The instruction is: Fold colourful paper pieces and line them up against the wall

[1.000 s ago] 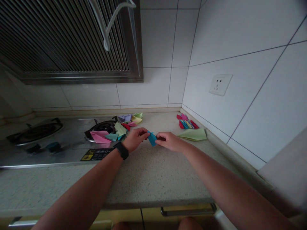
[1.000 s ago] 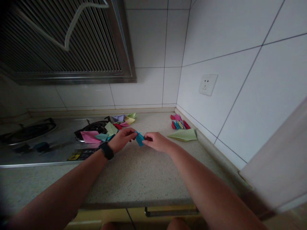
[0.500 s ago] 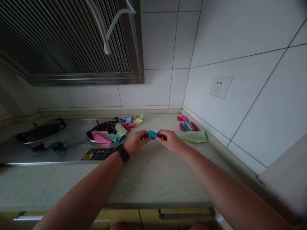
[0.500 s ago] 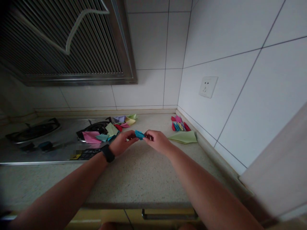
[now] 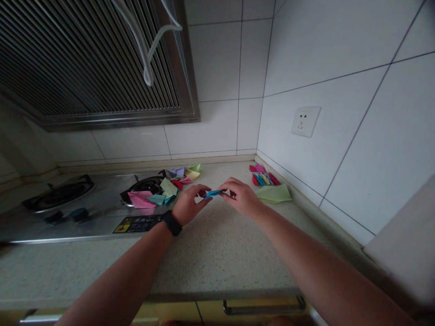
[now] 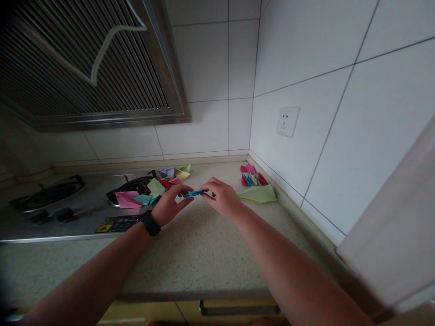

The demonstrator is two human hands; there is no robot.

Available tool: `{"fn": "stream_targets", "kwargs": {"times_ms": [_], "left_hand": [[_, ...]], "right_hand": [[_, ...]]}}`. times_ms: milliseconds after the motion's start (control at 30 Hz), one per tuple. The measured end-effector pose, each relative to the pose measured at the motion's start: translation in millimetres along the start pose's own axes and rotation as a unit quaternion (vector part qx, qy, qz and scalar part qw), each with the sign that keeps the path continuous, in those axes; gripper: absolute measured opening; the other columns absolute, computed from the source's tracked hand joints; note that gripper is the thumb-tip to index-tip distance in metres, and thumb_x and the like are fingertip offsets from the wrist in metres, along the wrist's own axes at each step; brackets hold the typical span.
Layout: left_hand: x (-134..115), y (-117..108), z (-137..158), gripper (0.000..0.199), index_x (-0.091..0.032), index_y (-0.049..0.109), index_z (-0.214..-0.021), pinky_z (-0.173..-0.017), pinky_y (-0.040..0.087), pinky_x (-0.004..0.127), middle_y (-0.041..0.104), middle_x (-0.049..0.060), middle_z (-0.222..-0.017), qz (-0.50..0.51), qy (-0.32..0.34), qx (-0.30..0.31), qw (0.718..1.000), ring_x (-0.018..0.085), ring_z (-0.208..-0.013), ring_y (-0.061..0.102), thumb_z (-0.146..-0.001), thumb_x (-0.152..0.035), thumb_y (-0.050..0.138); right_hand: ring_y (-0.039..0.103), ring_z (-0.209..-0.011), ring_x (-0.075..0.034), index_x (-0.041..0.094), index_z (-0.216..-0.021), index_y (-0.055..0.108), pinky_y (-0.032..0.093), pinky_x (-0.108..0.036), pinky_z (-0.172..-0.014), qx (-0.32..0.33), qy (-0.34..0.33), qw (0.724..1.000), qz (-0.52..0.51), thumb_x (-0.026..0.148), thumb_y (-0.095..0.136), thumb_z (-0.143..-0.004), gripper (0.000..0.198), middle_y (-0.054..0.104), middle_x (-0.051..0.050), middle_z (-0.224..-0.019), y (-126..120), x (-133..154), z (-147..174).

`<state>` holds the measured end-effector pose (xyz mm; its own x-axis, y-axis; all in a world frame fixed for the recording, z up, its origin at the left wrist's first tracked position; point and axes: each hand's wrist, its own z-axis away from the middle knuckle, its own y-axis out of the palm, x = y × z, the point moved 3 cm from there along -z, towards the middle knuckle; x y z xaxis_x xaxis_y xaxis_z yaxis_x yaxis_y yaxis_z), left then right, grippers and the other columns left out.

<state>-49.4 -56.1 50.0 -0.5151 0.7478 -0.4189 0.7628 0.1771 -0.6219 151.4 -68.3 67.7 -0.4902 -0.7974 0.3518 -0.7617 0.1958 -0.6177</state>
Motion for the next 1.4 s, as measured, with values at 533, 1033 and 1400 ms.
{"fn": "stream_targets", "kwargs": {"times_ms": [533,1033,1400], "left_hand": [[0,-4,-3,0.008,-0.018,0.067,-0.092,-0.065,0.051,0.026,0.064,0.005,-0.086,0.017,0.034,0.006,0.999,0.015,-0.079,0.059,-0.087,-0.023,0.062],[-4,-2,-3,0.01,-0.02,0.072,-0.087,-0.065,0.049,0.025,0.068,0.004,-0.082,0.023,0.055,0.058,0.997,0.015,-0.077,0.06,-0.087,-0.027,0.064],[-27,-5,-4,0.017,-0.02,0.066,-0.1,-0.076,0.046,0.034,0.065,0.006,-0.086,-0.235,0.179,0.078,0.952,0.019,-0.085,0.057,-0.091,-0.023,0.051]], "right_hand": [[0.055,-0.075,-0.013,0.022,-0.091,0.066,0.042,-0.024,-0.066,-0.005,0.033,0.997,0.07,0.018,0.065,-0.082,0.01,0.058,-0.001,-0.085,4,-8,0],[0.058,-0.09,-0.017,0.022,-0.089,0.068,0.044,-0.031,-0.082,0.018,0.002,0.998,0.057,0.02,0.067,-0.084,0.005,0.064,-0.004,-0.09,7,-12,-1],[0.058,-0.08,-0.016,0.02,-0.091,0.063,0.047,-0.028,-0.073,0.045,0.006,0.998,0.033,0.016,0.061,-0.086,0.007,0.062,-0.004,-0.088,-1,-15,-2]]}}
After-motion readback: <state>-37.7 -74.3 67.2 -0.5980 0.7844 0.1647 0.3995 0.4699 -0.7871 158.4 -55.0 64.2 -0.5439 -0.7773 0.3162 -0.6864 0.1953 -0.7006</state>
